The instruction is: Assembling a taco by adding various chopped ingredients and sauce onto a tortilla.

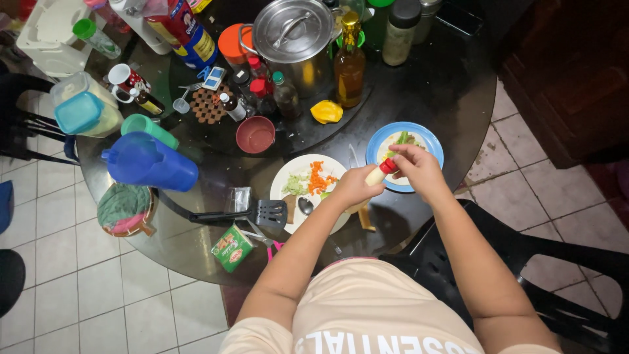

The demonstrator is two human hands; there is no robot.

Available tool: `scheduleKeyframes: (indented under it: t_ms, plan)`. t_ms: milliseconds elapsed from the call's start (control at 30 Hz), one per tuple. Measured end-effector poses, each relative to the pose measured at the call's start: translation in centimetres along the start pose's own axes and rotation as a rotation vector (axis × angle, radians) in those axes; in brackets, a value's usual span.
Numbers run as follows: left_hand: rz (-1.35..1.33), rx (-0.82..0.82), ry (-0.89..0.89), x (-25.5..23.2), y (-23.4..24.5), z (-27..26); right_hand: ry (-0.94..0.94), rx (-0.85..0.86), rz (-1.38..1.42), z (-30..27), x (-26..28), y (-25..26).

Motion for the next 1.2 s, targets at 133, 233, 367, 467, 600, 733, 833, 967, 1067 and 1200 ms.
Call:
scheduleKeyframes:
  t_ms: [133,233,367,467,600,733,833,967,1067,1200]
  plan:
    - [-0.009,-0.004,0.029,0.6,-0.2,0.3,0.036,0.051,-0.094,-1.0,1.7,-1.2]
    - [0.005,-0.039,-0.017,1.5,-0.6,1.2,0.44,0.015,-0.609,-2.3,5.4,-2.7]
    - [-0.039,-0.029,0.054,1.7,-1.6,1.5,0.38,-0.077,-0.672,-2.5,5.2,-3.0]
    - [-0.125,-0.045,0.08,2.2,-2.2,1.9,0.347,-0.073,-0.638,-2.0,4.6,-2.9]
    - [-0.322,-0.058,0.082,5.8,-4.3,3.5,0.306,0.061,-0.534,-0.5,1.2,-2.1]
    - [-1.074,-0.028,0.249,9.6,-5.8,5.9,0.253,0.133,-0.285,-1.5,-1.5,-3.2]
    - [-1.715,-0.141,0.69,11.3,-7.9,4.3,0.606,0.059,-0.796,-5.2,0.9,-5.1]
    - [-1.646,0.235,0.824,11.4,-11.2,3.1,0.627,0.125,-0.882,-5.0,-2.1,-4.6]
    - [-1.496,0.308,0.959,10.7,-11.8,0.7,0.451,0.119,-0.809,-5.0,-4.6,-3.7]
    - [-1.099,0.36,0.795,18.6,-15.3,1.4,0.224,-0.109,-0.687,-4.3,-5.5,-1.6]
Point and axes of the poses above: each hand's wrist, its own z-axis towards the middle knuckle, its own y-axis out of the back of the hand, x = y × z, the point moved 5 cm from there along z, towards the middle knuckle, and after that the axes turned 3 degrees about x, right-handed, at the moved point
